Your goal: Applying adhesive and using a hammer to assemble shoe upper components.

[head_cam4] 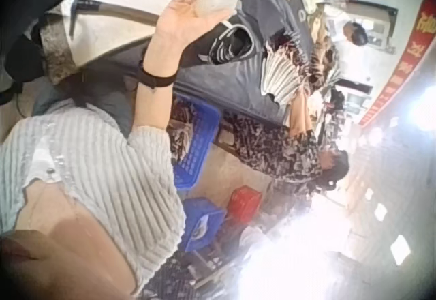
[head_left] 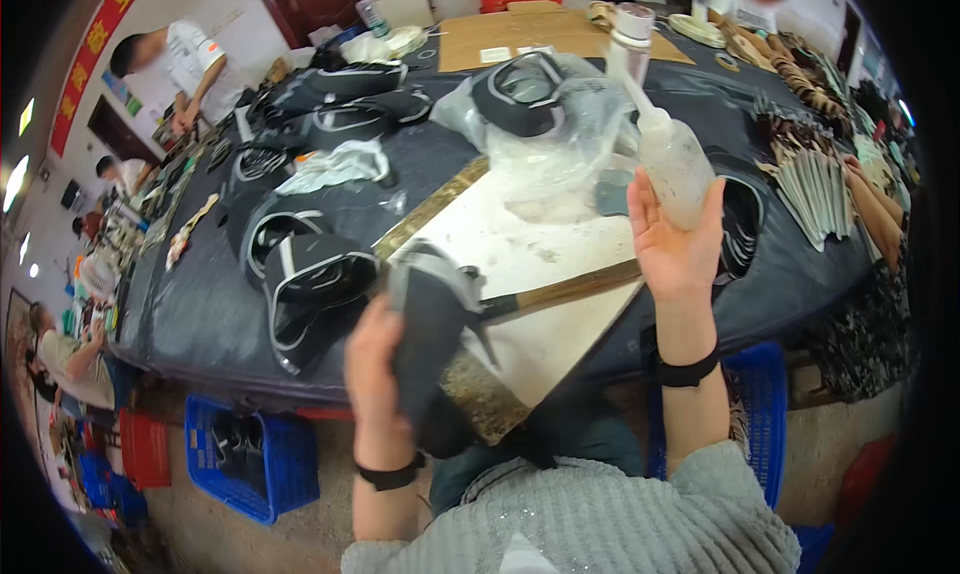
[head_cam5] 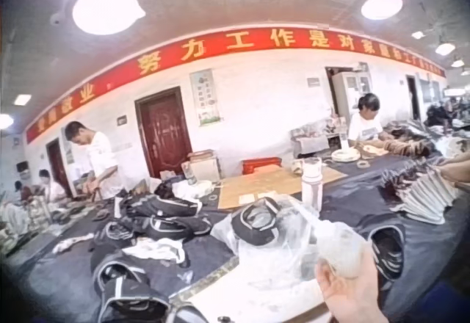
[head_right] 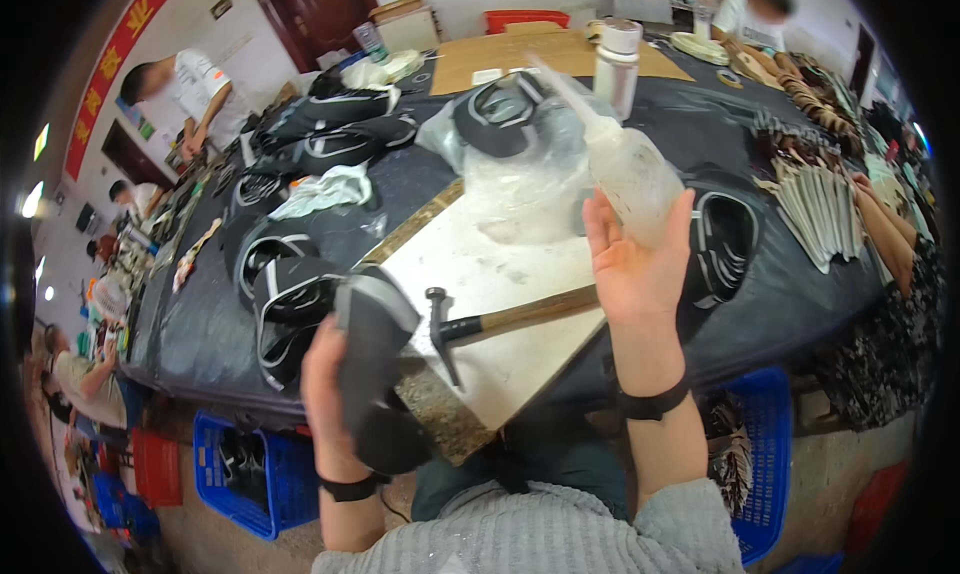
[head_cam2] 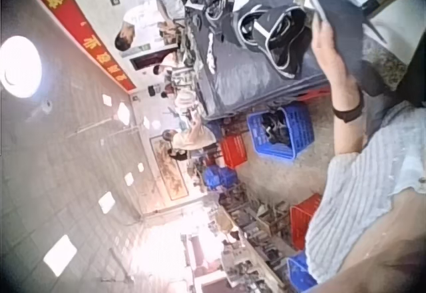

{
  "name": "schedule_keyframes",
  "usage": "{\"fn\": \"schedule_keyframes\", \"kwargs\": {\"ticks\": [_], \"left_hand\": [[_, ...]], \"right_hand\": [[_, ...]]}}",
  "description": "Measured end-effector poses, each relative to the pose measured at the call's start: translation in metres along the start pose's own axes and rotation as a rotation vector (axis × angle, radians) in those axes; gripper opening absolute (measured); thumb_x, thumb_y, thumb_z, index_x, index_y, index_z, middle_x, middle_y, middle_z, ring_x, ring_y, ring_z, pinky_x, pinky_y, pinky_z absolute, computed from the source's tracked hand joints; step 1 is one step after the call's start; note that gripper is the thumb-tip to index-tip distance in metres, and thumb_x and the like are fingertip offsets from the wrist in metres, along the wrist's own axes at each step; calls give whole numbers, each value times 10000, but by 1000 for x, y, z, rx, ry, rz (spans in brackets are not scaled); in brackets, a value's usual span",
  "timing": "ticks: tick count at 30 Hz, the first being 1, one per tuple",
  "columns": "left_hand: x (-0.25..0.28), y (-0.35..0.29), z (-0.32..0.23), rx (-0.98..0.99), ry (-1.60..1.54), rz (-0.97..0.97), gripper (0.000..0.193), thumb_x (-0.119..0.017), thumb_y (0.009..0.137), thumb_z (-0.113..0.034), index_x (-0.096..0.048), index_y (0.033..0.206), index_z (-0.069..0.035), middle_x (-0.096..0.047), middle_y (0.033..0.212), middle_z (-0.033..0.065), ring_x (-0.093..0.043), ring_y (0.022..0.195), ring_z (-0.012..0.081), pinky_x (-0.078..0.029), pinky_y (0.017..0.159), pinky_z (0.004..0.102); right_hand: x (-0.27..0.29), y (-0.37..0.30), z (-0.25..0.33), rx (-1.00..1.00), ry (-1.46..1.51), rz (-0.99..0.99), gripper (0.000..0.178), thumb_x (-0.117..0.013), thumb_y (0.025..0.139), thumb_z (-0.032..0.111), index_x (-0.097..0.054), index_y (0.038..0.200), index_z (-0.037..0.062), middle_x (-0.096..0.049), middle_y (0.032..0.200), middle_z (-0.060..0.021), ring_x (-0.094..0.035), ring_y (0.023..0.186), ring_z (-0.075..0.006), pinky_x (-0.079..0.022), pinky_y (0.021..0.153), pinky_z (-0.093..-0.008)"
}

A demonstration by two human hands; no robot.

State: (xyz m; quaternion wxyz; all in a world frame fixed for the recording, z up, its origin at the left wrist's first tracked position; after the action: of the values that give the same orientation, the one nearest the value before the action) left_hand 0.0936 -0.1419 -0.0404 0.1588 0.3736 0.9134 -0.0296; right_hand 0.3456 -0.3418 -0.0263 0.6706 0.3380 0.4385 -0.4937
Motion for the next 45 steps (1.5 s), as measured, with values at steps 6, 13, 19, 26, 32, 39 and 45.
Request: {"fn": "schedule_keyframes", "kwargs": {"ticks": [6,13,19,26,32,39,45], "left_hand": [[46,8,-81,-410,13,-546,334,-570,933,-177,-565,1207,15,-644,1052,111,-650,879,165,-537,697,267],[-9,24,-24,-279,84,-221,301,-522,956,-86,-549,1213,69,-660,995,92,-637,856,126,-515,740,236],[-22,18,-18,-260,100,-167,302,-502,962,-88,-549,1212,75,-661,996,100,-636,853,136,-511,743,242],[-15,2,-14,-253,235,-261,337,-520,946,-93,-527,1234,81,-651,1044,128,-625,885,146,-506,785,264],[-30,-14,-21,-222,503,-175,281,-562,933,-82,-594,1149,95,-637,1001,64,-552,867,116,-441,779,238],[-12,14,-4,-241,574,-124,296,-573,873,-101,-620,1080,105,-657,870,70,-578,809,109,-445,731,234],[-14,37,16,0,358,38,268,-585,906,-71,-618,1124,81,-656,927,32,-562,819,70,-443,729,211]], "right_hand": [[40,14,38,78,83,-243,494,-495,951,502,-572,1170,66,-614,1083,-111,-579,906,-236,-492,834,-368],[0,60,103,351,152,229,413,-625,920,199,-499,1258,-2,-549,1274,-128,-503,1214,-253,-400,1069,-417],[-81,148,130,500,-215,483,389,-682,864,173,-565,1218,62,-616,1201,-93,-575,1125,-259,-436,998,-436],[-54,237,48,1547,-2575,789,201,-623,769,151,-693,957,145,-674,972,-6,-578,1044,-189,-351,1019,-448],[91,284,-11,953,-3339,1219,196,-576,842,216,-748,934,199,-677,963,37,-565,1060,-179,-180,1164,-501],[99,298,-22,1486,-3064,1024,209,-549,817,207,-719,894,114,-635,1028,-35,-514,1138,-218,-243,1143,-403],[19,225,5,243,-3097,732,208,-589,796,141,-692,957,58,-687,922,-137,-655,931,-292,-507,853,-417]]}}
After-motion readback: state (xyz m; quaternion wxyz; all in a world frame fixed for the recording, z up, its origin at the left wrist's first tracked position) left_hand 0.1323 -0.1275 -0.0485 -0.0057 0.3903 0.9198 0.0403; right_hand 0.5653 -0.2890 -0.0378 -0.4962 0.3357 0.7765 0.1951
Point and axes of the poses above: each hand's wrist, its own y-axis towards the middle knuckle, its own x-axis out of the back of the hand, z = x × y, the point moved 4 cm from there along y, towards the middle knuckle
